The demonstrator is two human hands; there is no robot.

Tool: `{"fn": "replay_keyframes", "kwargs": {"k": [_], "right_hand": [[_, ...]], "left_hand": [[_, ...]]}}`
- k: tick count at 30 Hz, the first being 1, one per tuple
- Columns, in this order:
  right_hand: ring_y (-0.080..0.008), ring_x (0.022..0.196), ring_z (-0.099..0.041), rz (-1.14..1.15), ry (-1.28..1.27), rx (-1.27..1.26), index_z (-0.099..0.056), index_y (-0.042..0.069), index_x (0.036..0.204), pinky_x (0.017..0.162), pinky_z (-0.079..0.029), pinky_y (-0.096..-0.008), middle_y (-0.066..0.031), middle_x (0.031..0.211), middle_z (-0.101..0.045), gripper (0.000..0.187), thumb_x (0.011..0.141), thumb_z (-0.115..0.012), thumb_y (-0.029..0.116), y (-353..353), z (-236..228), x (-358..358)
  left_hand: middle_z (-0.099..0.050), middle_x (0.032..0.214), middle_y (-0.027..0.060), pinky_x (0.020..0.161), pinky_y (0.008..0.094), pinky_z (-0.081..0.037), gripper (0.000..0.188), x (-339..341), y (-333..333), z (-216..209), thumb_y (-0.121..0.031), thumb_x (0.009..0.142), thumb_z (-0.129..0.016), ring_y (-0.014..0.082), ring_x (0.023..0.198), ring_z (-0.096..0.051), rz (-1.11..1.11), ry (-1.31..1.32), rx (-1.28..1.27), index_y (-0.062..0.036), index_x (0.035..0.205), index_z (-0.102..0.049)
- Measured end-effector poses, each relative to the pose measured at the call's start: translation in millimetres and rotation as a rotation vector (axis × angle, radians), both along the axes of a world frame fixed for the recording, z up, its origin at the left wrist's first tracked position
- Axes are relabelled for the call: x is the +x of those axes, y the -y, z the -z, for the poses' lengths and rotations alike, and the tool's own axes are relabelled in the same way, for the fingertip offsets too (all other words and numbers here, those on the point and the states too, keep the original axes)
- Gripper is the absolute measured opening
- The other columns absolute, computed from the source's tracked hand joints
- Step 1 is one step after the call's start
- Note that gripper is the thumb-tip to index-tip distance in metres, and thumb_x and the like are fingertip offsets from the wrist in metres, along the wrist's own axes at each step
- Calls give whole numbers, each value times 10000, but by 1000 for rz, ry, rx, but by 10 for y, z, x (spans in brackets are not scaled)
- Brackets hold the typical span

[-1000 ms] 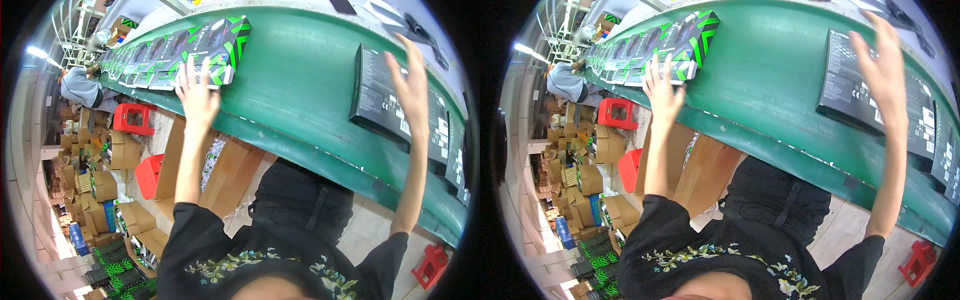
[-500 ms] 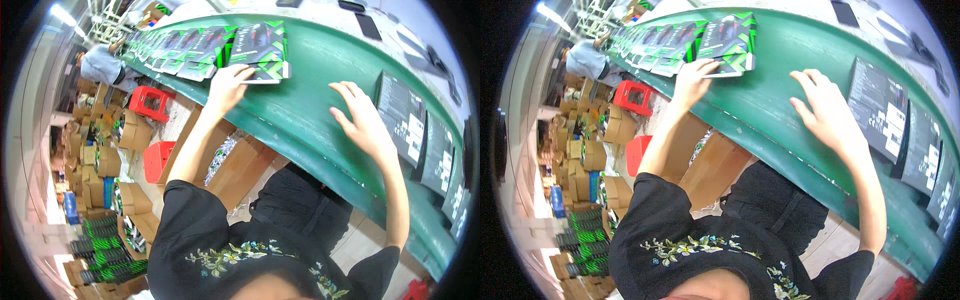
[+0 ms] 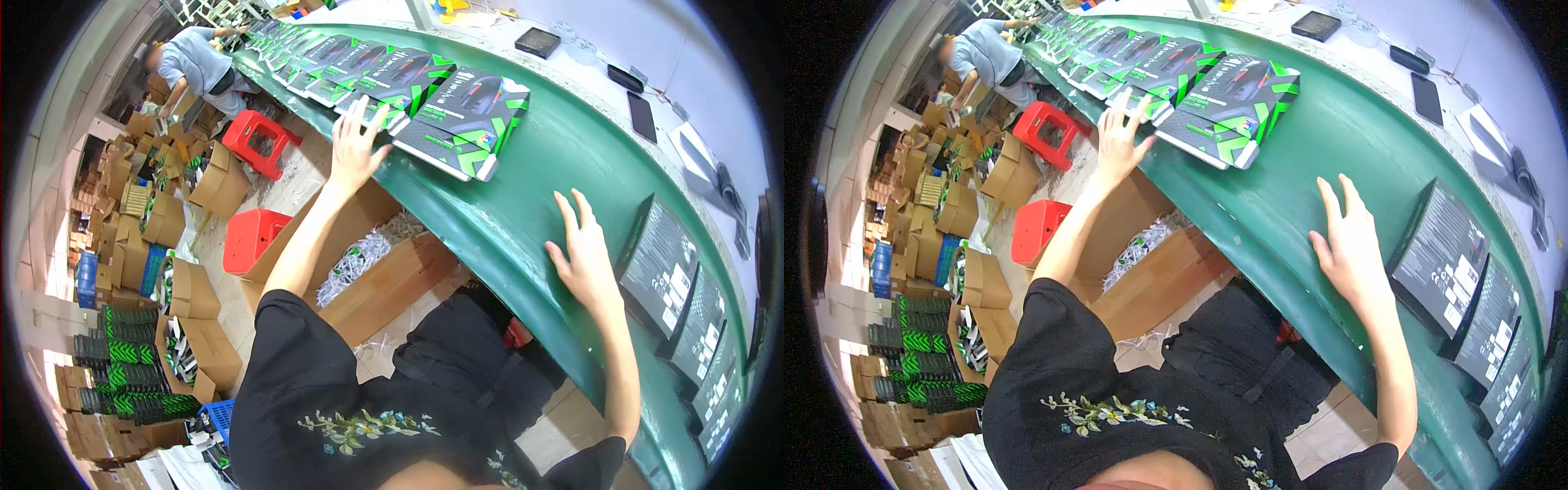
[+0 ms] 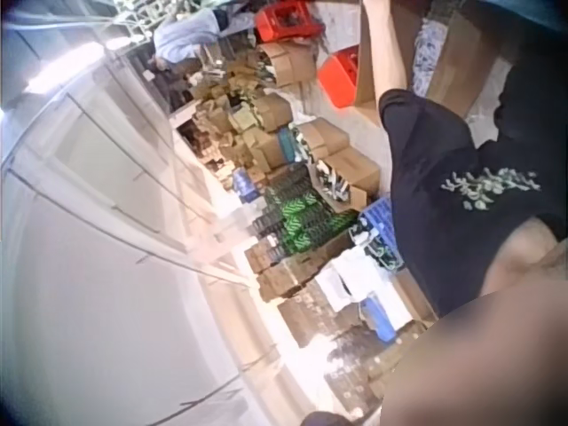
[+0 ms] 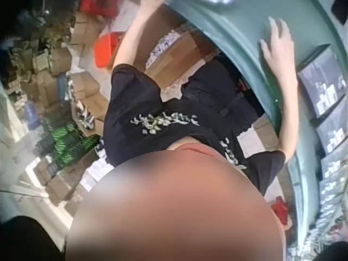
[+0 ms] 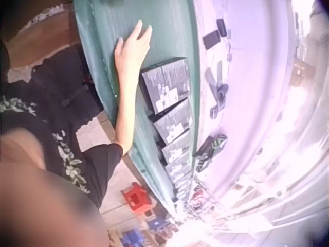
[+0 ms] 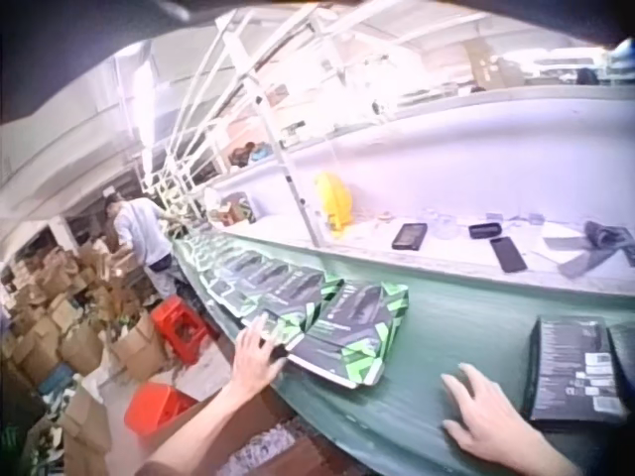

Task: Packaging wireless gaming mice into retail boxes on a production line.

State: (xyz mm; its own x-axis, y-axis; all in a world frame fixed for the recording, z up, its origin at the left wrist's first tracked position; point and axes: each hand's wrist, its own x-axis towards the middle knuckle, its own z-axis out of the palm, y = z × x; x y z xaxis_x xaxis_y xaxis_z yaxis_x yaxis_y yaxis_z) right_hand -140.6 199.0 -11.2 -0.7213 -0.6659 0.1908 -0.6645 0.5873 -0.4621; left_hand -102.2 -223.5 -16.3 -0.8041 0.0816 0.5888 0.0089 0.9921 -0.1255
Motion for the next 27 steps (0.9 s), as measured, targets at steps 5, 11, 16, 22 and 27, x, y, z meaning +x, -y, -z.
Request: {"fn": "replay_keyframes", "kwargs": {"k": [5,11,16,22,27], "right_hand": [[-427,1311,-353,1,-159,-22,-288,77,1452,1068,-323,-470,-274,1478,-236,903,694,-774,139,481,-53,-216],[-386,1384,-282,-368,-334,-42,-393,124,1411,1119,-259,-472,-221,1491,-281,924,595,-814,233,1109,38,-817],[-375,1392,-287,-451,-254,-95,-453,132,1379,1081,-209,-572,-207,1489,-317,788,626,-682,110,1489,69,-1217],[-374,1295,-436,-614,-180,-91,-584,73,1229,1040,-305,-585,-170,1340,-499,484,749,-576,129,1604,-342,-1320],[-418,1181,-538,-583,366,-298,-575,-43,1206,1001,-425,-512,-209,1254,-556,482,729,-615,23,1512,-1303,-1675]], "left_hand": [[-363,1452,170,1062,482,-311,840,-239,584,41,-129,685,-779,330,1348,-351,-140,21,35,-227,1428,-398],[-407,1439,179,1033,415,-405,614,-485,899,199,97,665,-601,391,1278,-437,32,41,395,-157,1224,-607],[-586,1260,151,975,415,-467,537,-430,840,170,50,668,-648,392,1204,-518,9,12,212,-156,1164,-667],[-678,1098,52,855,378,-535,442,-616,718,-581,36,650,-600,291,1028,-630,65,189,117,-137,1041,-711],[-701,1032,57,818,361,-557,420,-1186,675,-1345,73,625,-621,282,1007,-658,93,269,237,-102,997,-710]]}}
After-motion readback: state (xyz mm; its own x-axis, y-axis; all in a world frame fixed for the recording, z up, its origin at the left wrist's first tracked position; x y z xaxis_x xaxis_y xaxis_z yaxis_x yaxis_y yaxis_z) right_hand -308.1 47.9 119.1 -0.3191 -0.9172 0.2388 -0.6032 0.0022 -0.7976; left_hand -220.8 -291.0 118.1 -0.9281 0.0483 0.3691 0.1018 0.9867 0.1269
